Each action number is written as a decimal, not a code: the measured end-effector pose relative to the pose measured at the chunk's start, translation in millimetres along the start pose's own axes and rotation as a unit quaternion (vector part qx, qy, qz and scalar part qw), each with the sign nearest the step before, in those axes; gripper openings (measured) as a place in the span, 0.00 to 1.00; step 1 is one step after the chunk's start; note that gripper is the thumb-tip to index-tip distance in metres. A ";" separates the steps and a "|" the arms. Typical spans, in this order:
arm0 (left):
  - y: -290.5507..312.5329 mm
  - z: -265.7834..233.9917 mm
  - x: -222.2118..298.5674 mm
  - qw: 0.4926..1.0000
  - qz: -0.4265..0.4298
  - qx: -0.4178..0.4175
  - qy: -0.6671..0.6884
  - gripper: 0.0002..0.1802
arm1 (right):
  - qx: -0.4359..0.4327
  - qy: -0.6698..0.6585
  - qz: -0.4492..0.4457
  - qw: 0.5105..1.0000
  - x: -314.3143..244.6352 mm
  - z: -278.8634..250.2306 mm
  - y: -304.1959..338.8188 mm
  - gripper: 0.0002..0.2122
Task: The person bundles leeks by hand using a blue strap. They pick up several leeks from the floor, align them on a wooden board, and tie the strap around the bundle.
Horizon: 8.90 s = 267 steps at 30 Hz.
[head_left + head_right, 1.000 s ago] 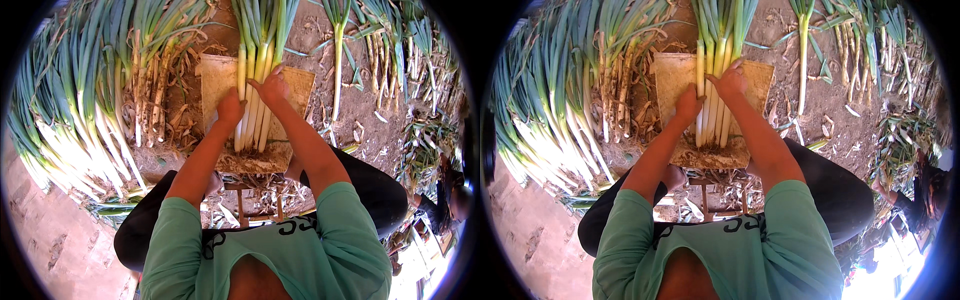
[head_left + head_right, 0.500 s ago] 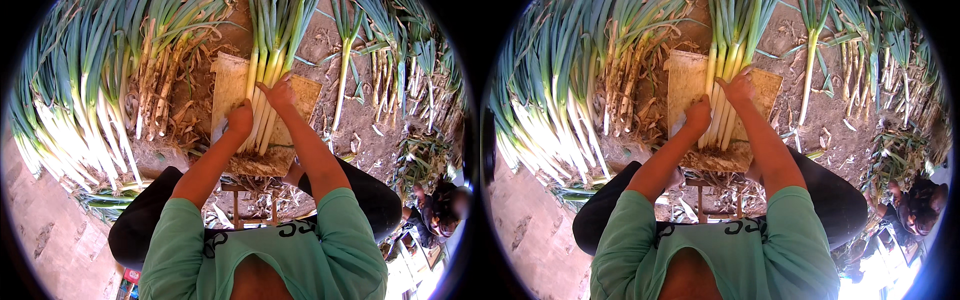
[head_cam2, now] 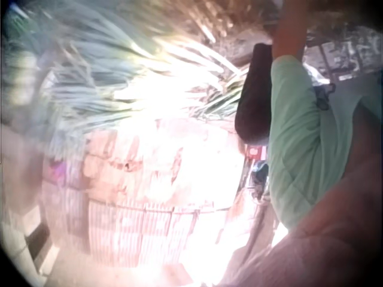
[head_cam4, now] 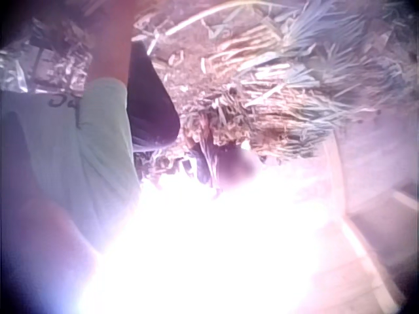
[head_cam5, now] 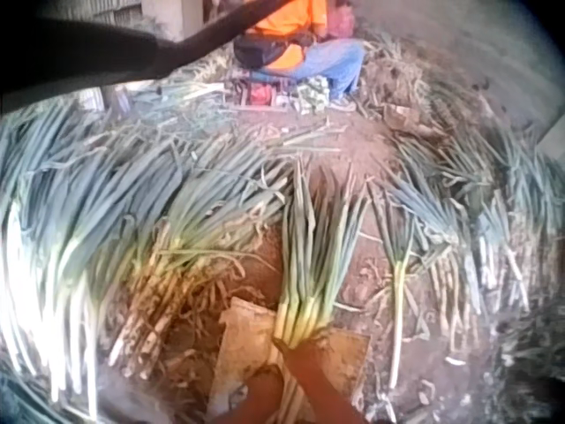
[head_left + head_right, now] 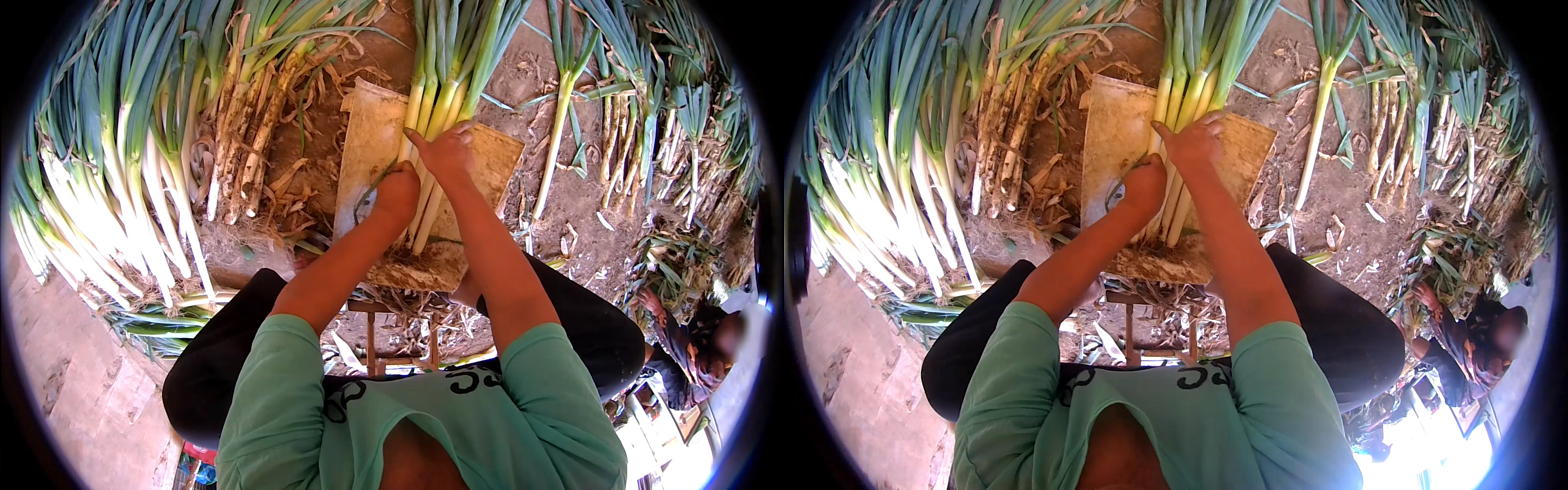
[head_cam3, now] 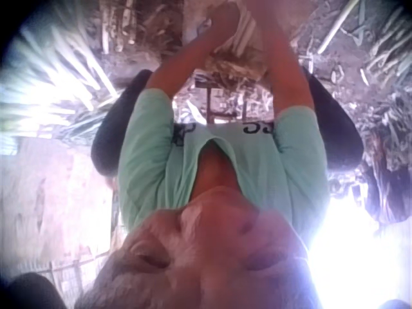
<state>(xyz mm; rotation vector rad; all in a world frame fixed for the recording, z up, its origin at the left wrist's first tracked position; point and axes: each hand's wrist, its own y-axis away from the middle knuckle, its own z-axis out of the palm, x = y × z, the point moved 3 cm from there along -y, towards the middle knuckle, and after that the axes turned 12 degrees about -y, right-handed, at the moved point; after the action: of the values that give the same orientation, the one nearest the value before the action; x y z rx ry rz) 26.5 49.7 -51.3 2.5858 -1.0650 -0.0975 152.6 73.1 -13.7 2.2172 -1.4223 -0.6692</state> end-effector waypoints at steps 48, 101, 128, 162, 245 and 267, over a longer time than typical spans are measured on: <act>43.2 -12.0 -36.3 0.940 0.125 -0.309 0.066 0.13 | 0.017 0.010 -0.032 0.999 5.6 -14.2 4.4 0.62; 2.2 -318.4 -188.4 0.811 -0.100 0.076 0.572 0.18 | 0.046 0.049 -0.056 0.996 9.0 -4.9 -0.1 0.62; -26.5 -254.2 -251.8 0.965 -0.127 0.218 0.074 0.19 | 0.060 0.061 -0.066 0.994 7.7 5.0 -0.5 0.60; 209.7 -200.1 -596.1 0.818 -0.522 0.233 0.059 0.25 | 0.069 0.083 -0.063 0.992 12.3 14.1 -11.1 0.59; 174.9 -239.9 -528.3 0.823 -0.343 0.090 0.444 0.30 | 0.083 0.103 -0.076 0.988 21.8 20.3 -21.0 0.60; 147.6 -371.4 -370.4 0.830 -0.172 0.198 0.492 0.25 | -0.372 -0.386 -0.321 0.781 -165.9 -104.3 297.9 0.26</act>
<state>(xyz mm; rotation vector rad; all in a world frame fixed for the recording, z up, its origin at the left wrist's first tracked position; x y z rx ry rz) -267.1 315.4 323.0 2.5157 -0.2233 1.3408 -57.6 119.0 270.7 1.7341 -0.3806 -2.1225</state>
